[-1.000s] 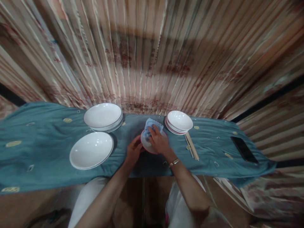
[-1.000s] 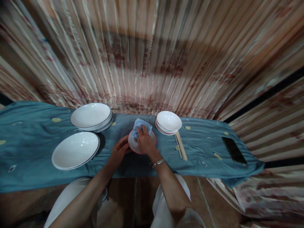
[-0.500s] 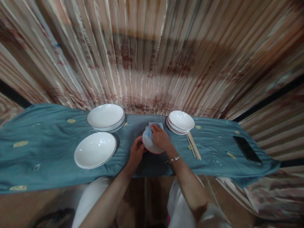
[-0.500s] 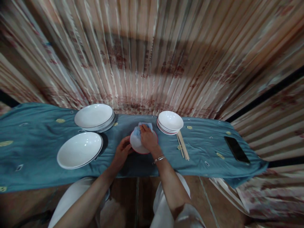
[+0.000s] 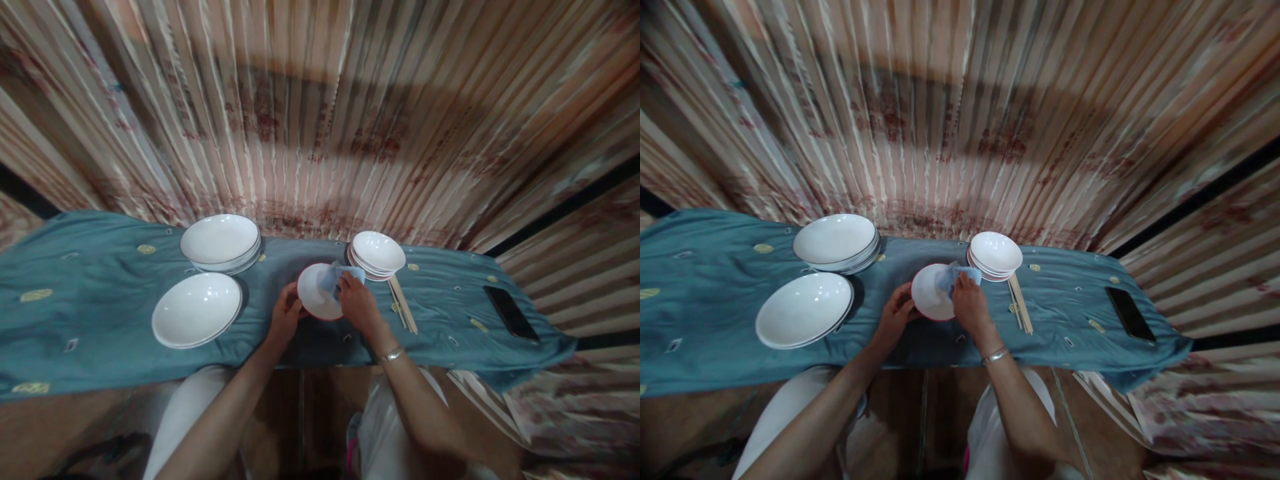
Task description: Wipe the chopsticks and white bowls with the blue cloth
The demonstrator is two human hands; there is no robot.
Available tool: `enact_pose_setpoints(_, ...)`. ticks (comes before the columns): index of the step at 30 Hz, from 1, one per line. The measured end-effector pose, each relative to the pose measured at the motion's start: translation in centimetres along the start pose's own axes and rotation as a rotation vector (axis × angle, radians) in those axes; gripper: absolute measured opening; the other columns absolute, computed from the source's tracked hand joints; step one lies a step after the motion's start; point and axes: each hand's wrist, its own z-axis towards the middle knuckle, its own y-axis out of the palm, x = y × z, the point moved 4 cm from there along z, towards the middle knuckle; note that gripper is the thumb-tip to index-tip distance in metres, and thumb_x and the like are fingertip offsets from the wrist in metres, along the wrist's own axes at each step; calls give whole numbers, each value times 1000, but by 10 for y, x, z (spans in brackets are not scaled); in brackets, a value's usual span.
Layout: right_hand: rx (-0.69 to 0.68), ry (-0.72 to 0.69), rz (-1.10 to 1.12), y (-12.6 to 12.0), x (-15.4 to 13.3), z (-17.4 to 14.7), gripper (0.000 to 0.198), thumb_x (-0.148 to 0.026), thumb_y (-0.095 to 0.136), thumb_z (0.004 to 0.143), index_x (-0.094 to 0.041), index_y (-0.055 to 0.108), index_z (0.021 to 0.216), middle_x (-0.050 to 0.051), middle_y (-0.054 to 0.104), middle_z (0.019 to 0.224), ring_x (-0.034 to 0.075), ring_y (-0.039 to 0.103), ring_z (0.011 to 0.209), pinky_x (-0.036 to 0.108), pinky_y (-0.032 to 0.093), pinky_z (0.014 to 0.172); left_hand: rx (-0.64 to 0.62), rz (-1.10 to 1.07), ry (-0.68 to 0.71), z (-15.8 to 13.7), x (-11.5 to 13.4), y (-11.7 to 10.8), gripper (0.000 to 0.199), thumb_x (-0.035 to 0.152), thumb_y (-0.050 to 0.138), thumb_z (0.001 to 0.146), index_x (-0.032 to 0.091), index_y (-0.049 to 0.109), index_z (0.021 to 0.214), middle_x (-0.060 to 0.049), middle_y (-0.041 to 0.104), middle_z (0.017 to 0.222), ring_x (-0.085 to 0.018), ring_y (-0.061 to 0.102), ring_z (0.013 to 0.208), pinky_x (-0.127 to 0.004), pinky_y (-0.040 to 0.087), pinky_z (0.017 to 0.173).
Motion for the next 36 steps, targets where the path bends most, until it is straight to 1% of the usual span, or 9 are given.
enact_pose_setpoints(5, 45, 21, 29, 3, -3, 4, 35, -10, 39, 92, -10, 63, 117, 22, 56, 130, 30, 49, 123, 46, 44, 99, 35, -3, -22, 1, -4, 0, 49, 27, 71, 66, 21, 61, 114, -7, 63, 107, -21, 62, 91, -30, 59, 67)
enact_pose_setpoints(10, 25, 90, 67, 9, -14, 19, 45, -10, 40, 91, -2, 49, 134, 28, 39, 146, 30, 55, 117, 45, 47, 98, 1, -5, -8, -1, -2, 3, 47, 26, 70, 67, 20, 63, 113, -7, 64, 109, -23, 62, 95, -33, 59, 70)
enact_pose_setpoints(13, 26, 62, 186, 13, -23, 27, 49, -13, 42, 91, -3, 43, 139, 25, 31, 152, 30, 47, 130, 44, 43, 105, -1, -12, -18, -1, -3, 2, 48, 27, 71, 66, 21, 63, 113, -7, 64, 107, -23, 63, 94, -34, 59, 70)
enact_pose_setpoints(17, 15, -22, 469, 26, -30, 34, 52, -23, 42, 94, -7, 38, 144, 20, 26, 157, 28, 34, 141, 45, 37, 112, -5, -38, -19, -1, -5, 1, 48, 27, 73, 64, 21, 63, 111, -7, 65, 107, -22, 63, 93, -33, 59, 71)
enact_pose_setpoints(20, 6, -135, 695, 34, -32, 38, 49, -26, 42, 95, -12, 44, 142, 15, 32, 155, 25, 31, 143, 46, 29, 117, 12, -65, -27, 0, -7, 0, 48, 27, 74, 63, 21, 63, 109, -5, 65, 103, -20, 63, 90, -31, 59, 70)
enact_pose_setpoints(23, -49, -237, 887, 34, -31, 38, 43, -29, 45, 96, -17, 54, 135, 12, 41, 151, 22, 35, 142, 43, 26, 118, 33, -71, -48, 1, -10, 0, 45, 26, 74, 62, 19, 64, 105, -3, 66, 92, -17, 63, 83, -31, 58, 70)
enact_pose_setpoints(31, -142, -323, 1117, 10, -31, 21, 32, -37, 50, 94, -18, 70, 109, 11, 64, 127, 22, 56, 122, 40, 40, 107, 31, -151, -142, -7, -2, 4, 37, 21, 74, 57, 17, 67, 93, -4, 70, 91, -19, 65, 82, -35, 57, 77)
enact_pose_setpoints(34, -176, -306, 1146, 6, -31, 15, 32, -40, 53, 92, -16, 73, 99, 11, 68, 116, 21, 64, 105, 36, 48, 93, -11, -150, -145, -11, 3, 5, 32, 20, 69, 60, 17, 68, 92, -4, 71, 88, -20, 66, 83, -35, 56, 77)
enact_pose_setpoints(36, -205, -285, 1149, 4, -29, 11, 31, -39, 53, 91, -15, 73, 95, 9, 71, 104, 19, 66, 90, 33, 51, 82, -34, -150, -142, -11, 4, 5, 33, 21, 66, 62, 18, 68, 95, -3, 71, 85, -20, 66, 80, -32, 56, 72)
